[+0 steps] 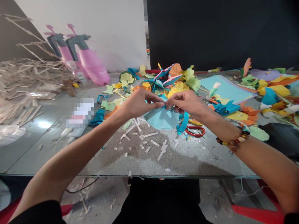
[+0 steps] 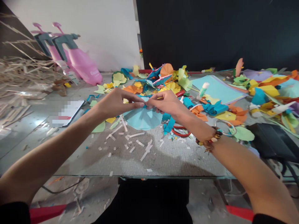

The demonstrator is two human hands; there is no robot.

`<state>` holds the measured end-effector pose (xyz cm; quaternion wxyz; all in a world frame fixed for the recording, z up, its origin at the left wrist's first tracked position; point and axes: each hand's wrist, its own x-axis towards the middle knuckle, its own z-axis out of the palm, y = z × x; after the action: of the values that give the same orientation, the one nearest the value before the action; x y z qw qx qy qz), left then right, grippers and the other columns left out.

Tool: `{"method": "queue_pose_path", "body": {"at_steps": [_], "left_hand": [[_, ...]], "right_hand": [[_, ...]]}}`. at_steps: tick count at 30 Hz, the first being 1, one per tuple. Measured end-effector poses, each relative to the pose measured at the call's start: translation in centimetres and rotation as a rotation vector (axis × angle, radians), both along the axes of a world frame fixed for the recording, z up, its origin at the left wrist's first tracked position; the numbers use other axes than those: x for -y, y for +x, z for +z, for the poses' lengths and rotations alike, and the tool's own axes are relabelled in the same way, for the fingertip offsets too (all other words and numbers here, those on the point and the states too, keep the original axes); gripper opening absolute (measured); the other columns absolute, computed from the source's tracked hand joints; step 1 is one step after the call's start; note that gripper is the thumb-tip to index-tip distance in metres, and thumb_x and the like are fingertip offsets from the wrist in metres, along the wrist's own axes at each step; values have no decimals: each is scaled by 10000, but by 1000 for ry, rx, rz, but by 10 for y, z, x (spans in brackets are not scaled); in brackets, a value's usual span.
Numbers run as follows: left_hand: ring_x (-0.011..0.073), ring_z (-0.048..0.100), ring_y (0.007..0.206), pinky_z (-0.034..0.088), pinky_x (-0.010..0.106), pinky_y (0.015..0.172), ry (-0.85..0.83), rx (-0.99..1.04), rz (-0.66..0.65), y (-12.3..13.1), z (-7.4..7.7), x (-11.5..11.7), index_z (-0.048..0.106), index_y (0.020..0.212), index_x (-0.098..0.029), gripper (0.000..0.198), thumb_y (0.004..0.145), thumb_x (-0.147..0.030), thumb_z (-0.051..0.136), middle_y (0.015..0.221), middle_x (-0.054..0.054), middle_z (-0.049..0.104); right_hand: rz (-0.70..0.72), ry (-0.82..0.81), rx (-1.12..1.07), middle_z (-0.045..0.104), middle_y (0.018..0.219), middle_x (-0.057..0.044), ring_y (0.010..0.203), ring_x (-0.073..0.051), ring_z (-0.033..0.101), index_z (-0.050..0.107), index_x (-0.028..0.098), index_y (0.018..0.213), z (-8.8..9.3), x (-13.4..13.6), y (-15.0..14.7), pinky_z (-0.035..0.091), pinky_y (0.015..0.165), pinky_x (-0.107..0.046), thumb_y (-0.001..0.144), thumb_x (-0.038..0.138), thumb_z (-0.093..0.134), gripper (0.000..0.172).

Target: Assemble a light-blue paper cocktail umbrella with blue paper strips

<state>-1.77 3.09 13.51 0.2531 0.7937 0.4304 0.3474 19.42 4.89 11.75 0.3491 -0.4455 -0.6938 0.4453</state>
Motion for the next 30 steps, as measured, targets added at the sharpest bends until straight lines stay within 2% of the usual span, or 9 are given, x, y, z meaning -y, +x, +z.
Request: {"method": "queue_pose_path", "body": {"at_steps": [4, 12, 20, 23, 26, 30], "left_hand": [[197, 691, 721, 510, 291, 630, -41, -3, 0, -2, 2, -3, 832, 827, -230, 104, 773, -297, 774, 780, 44, 791], [167, 626, 633, 440, 282, 568, -121, -60, 3, -7, 2, -13, 829, 806, -223, 138, 759, -324, 747, 723, 47, 768], [122, 516, 507, 328, 251, 490, -119, -193, -35, -11, 11, -18, 805, 736, -212, 198, 765, -369, 688, 597, 27, 681], [97, 444, 458, 291, 248, 473, -147, -240, -33, -11, 17, -17, 796, 699, -215, 191, 756, -347, 670, 545, 12, 640], [95, 405, 438, 288, 258, 469, -185, -297, -41, -10, 23, -16, 793, 680, -217, 200, 755, -348, 662, 505, 7, 604], [116, 431, 466, 309, 268, 483, -197, -320, -63, -8, 26, -18, 795, 672, -218, 201, 748, -355, 670, 504, 14, 604]], "right_hand": [[-17, -8, -9, 737, 719, -57, 525, -90, 548, 770, 167, 717, 1, 2, -3, 368, 419, -208, 758, 246, 736, 95], [-19, -23, 2, 741, 733, -63, 541, -87, 572, 765, 161, 689, 3, 2, -8, 426, 439, -185, 755, 211, 700, 105], [31, -18, 48, 720, 659, -61, 504, -105, 584, 695, 167, 615, 8, 1, -12, 404, 393, -202, 777, 225, 722, 174], [78, -56, 123, 686, 596, -50, 434, -98, 537, 671, 176, 586, 12, 3, -13, 373, 362, -222, 824, 267, 713, 258], [110, -69, 136, 675, 577, -45, 386, -91, 490, 664, 184, 581, 15, 4, -14, 349, 346, -243, 862, 303, 692, 307], [106, -85, 147, 665, 563, -45, 379, -91, 479, 649, 185, 561, 18, 3, -17, 340, 346, -247, 869, 289, 669, 325]]}}
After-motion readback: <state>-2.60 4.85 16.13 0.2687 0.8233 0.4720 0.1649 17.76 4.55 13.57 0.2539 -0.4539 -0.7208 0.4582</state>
